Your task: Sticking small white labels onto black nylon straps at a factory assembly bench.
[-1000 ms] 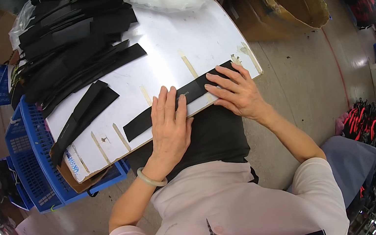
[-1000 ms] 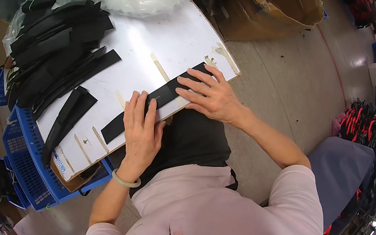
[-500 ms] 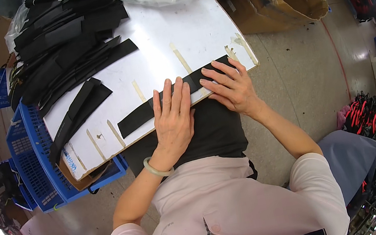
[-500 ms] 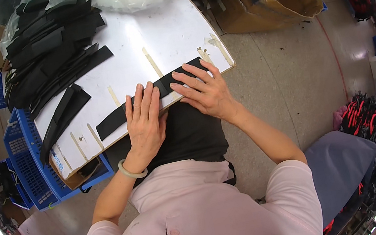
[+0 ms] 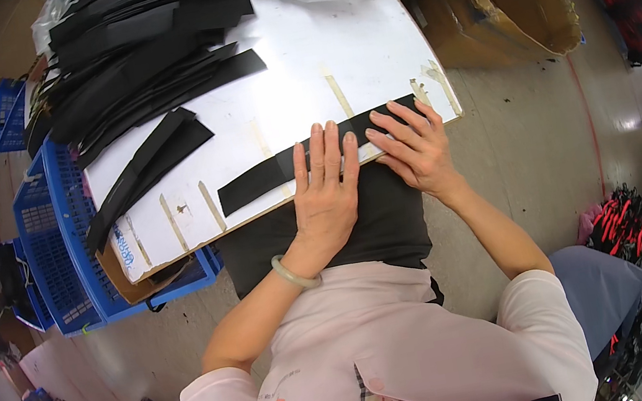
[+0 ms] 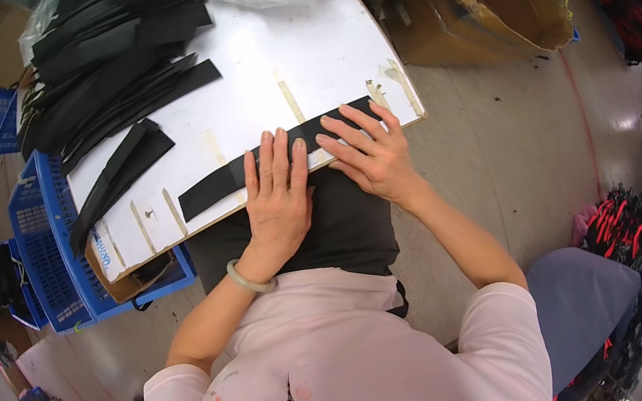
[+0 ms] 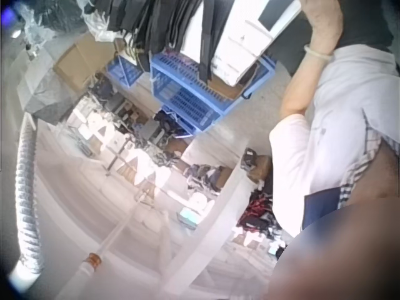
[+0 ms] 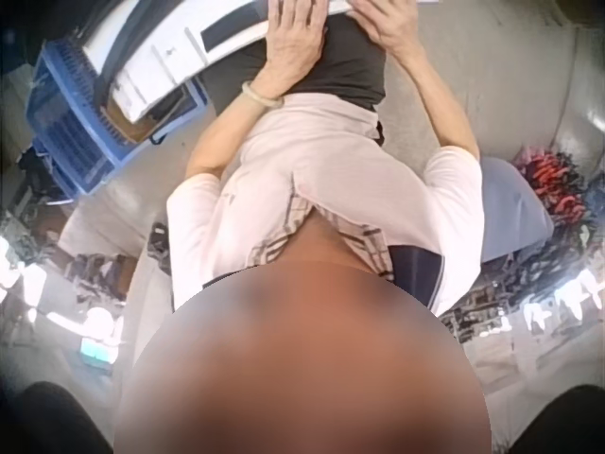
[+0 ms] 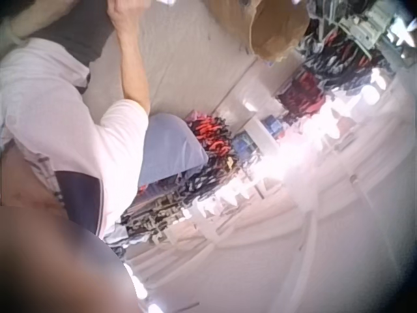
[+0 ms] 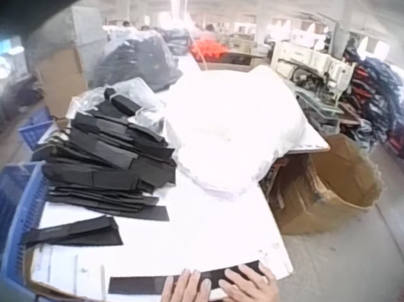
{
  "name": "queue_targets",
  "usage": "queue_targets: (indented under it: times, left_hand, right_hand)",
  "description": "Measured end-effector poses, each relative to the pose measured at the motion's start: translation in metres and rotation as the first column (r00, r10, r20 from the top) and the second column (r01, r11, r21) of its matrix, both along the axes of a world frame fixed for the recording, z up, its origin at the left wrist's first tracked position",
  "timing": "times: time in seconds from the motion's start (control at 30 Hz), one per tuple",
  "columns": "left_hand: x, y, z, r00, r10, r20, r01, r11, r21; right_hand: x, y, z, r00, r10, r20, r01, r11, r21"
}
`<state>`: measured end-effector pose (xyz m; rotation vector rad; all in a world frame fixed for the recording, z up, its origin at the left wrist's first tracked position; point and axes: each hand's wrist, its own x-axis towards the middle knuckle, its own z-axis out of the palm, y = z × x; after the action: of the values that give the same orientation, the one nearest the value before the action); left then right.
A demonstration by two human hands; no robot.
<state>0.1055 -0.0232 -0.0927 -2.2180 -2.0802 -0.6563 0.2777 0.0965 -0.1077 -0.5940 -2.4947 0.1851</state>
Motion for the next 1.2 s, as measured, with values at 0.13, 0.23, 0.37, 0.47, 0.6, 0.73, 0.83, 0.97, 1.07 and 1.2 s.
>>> queue_targets:
  times: [0.13,0.23,0.37,0.47,0.6,0.73,0.83,0.97,1.07,1.2]
  left_hand:
    - [-0.004,-0.001,0.002,1.000,-0.021,-0.004,0.021,1.000,-0.024]
    - [-0.005,-0.001,0.002,1.000,-0.029,-0.011,0.029,0.999,-0.034]
    - [-0.005,-0.002,0.000,1.000,-0.026,0.006,0.026,0.999,-0.019]
    - [-0.004,-0.001,-0.002,1.000,-0.025,0.000,0.025,1.000,-0.002]
    - [-0.005,-0.001,-0.003,0.999,-0.026,-0.023,0.026,1.000,0.011]
    - [-0.005,-0.001,-0.001,0.998,-0.027,-0.052,0.028,0.999,0.019]
    - [-0.007,-0.009,-0.010,0.997,-0.023,-0.072,0.020,0.999,-0.032]
    - [0.001,0.000,-0.022,0.997,0.074,0.031,-0.075,0.997,0.030]
    - [-0.001,0.000,-0.014,0.998,0.060,-0.017,-0.058,0.993,0.104]
    - [-0.003,-0.002,-0.011,0.999,0.024,-0.023,-0.023,0.999,0.049]
  right_hand:
    - [-0.002,0.000,0.000,1.000,0.001,-0.009,-0.001,1.000,0.008]
    - [-0.003,0.000,0.000,1.000,-0.003,-0.009,0.004,1.000,0.007]
    - [-0.003,0.000,0.001,1.000,0.002,-0.001,-0.002,1.000,0.006]
    - [-0.002,0.001,0.000,1.000,0.003,-0.005,-0.003,1.000,0.014]
    - [-0.004,0.001,0.003,0.999,0.013,-0.031,-0.013,1.000,0.006]
    - [-0.020,0.000,0.029,0.987,0.013,-0.160,-0.039,0.986,-0.161]
    - [-0.079,-0.006,0.056,0.968,0.164,-0.190,-0.198,0.964,-0.175]
    - [-0.159,-0.023,0.049,0.918,0.395,0.023,-0.375,0.888,-0.267]
    - [-0.186,-0.024,0.032,0.881,0.465,0.081,-0.402,0.830,-0.387]
    - [-0.201,-0.027,0.029,0.860,0.505,0.068,-0.412,0.767,-0.491]
